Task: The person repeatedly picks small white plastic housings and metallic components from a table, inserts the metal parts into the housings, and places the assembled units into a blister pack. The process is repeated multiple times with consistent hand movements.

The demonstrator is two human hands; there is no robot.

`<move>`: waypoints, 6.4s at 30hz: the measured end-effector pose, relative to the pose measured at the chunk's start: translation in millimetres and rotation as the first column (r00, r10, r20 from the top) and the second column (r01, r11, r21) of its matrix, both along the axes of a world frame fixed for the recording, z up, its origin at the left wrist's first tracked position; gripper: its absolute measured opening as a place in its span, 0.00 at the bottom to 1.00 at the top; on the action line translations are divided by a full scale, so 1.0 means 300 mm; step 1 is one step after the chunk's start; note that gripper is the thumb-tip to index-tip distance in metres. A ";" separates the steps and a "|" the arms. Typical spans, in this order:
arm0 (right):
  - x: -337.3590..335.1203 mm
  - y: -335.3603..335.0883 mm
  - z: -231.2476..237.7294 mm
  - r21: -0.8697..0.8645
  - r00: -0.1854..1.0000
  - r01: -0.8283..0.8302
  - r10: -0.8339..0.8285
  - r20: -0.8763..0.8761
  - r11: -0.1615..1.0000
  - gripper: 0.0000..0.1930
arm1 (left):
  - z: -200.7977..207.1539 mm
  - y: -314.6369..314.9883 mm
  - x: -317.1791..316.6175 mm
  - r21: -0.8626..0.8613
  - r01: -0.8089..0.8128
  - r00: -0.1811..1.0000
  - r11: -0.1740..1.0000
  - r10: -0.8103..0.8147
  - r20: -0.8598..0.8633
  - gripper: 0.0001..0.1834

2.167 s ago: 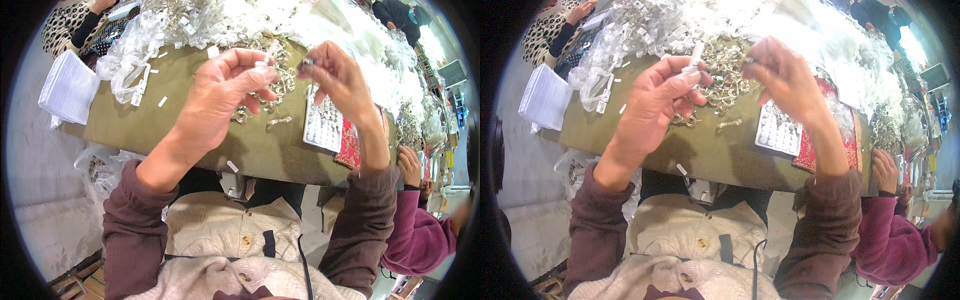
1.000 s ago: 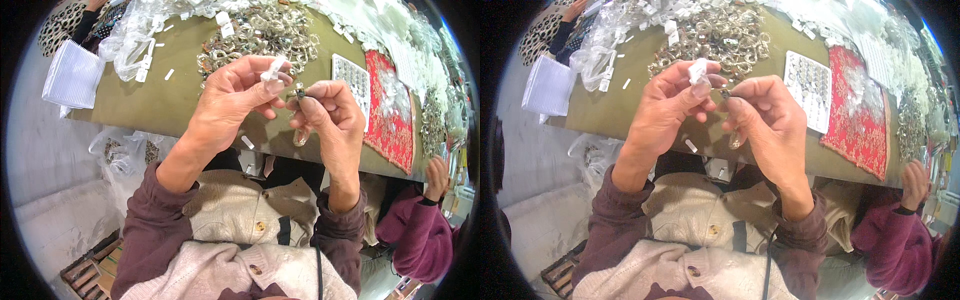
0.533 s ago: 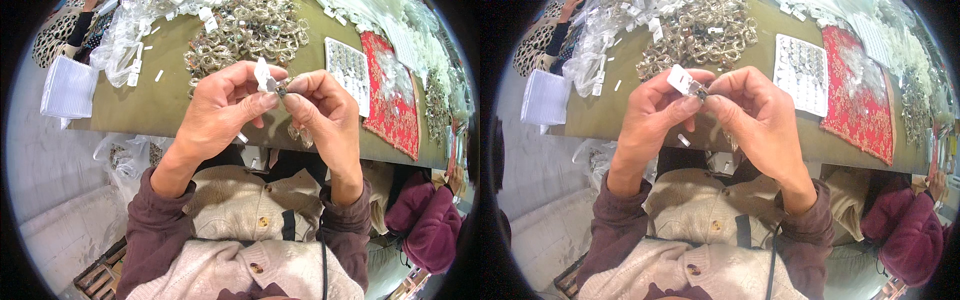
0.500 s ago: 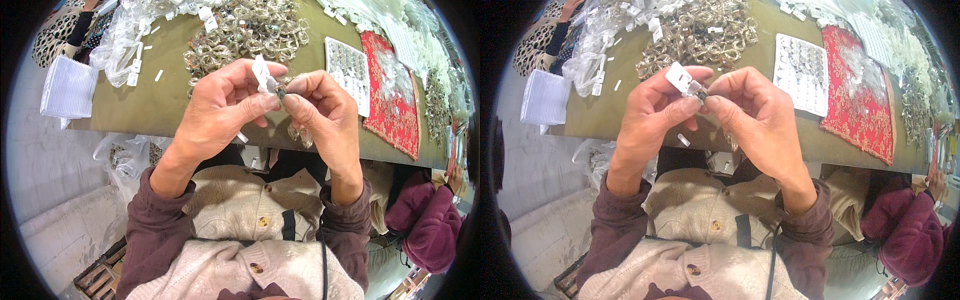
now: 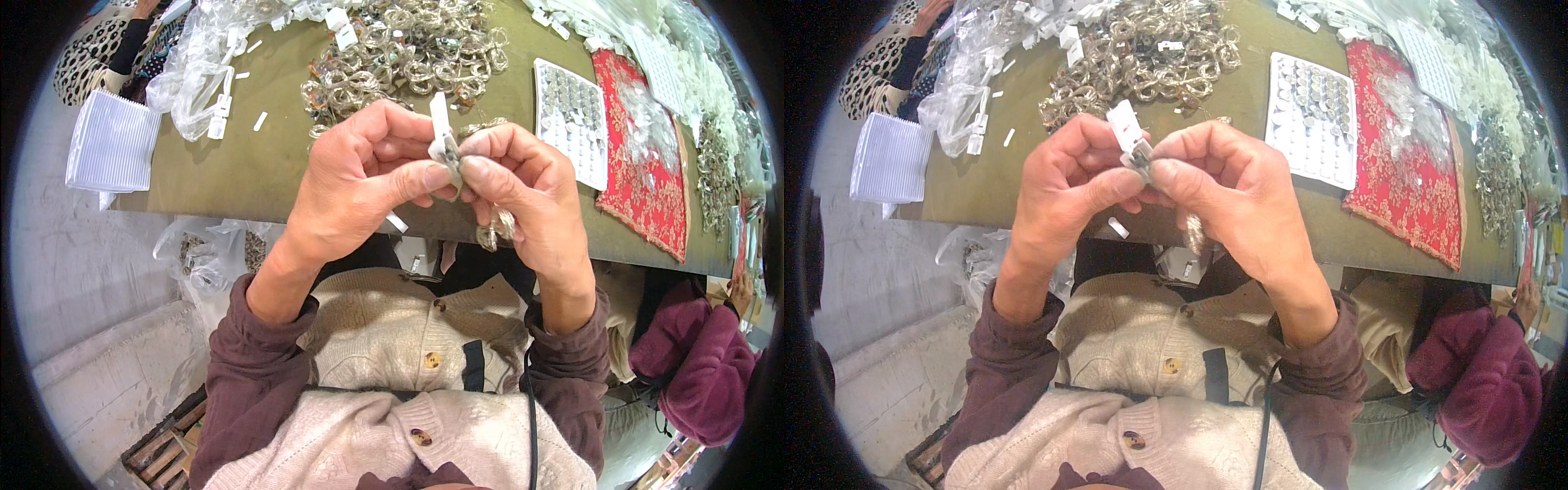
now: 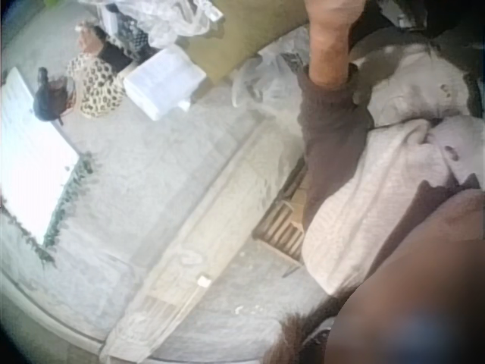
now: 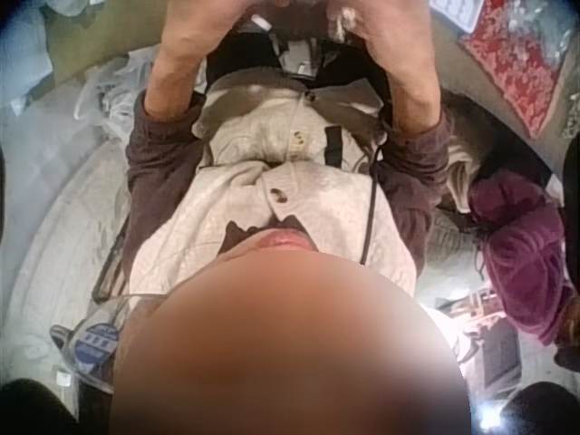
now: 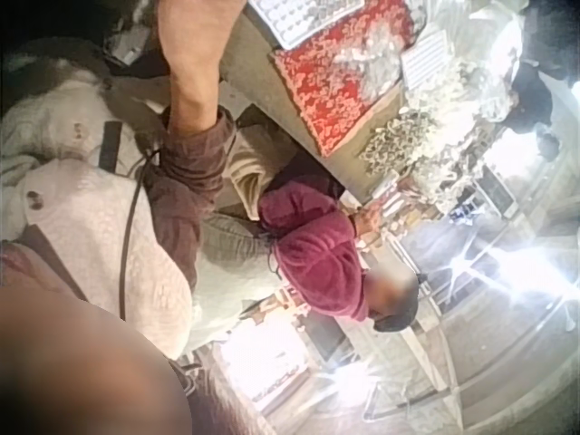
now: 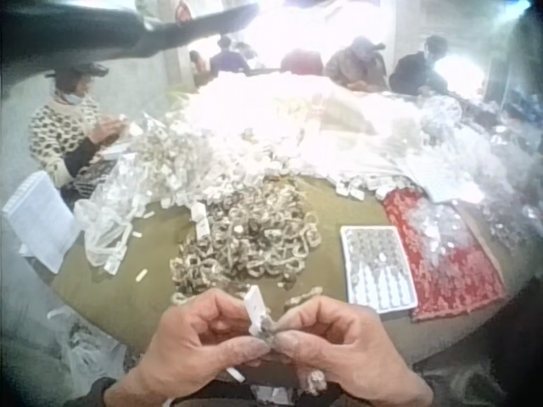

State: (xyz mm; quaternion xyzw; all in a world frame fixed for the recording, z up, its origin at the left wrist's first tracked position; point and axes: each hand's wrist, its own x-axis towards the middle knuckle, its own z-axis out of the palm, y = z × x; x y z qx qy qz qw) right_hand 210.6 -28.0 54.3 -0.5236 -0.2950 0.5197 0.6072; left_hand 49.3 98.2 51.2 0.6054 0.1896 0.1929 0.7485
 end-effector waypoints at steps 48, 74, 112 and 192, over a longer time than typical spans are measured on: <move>-0.151 0.059 -0.059 0.159 0.711 0.392 -0.408 0.572 0.906 0.05 | -0.143 -0.097 0.116 0.538 -0.660 0.737 0.525 0.593 0.325 0.11; -0.051 -0.045 -0.067 0.454 0.421 0.227 -0.507 0.752 0.861 0.12 | -0.027 -0.070 0.133 -0.503 -0.031 0.973 0.864 0.141 0.182 0.15; 0.262 -0.093 0.006 0.109 -0.092 0.186 -0.093 0.991 0.976 0.07 | -0.053 -0.161 0.197 -0.214 -0.069 0.995 0.974 0.083 0.055 0.13; 0.272 -0.203 0.010 0.126 0.060 0.387 -0.162 0.985 0.913 0.06 | -0.048 -0.162 0.173 -0.159 -0.074 0.997 0.985 0.078 0.021 0.16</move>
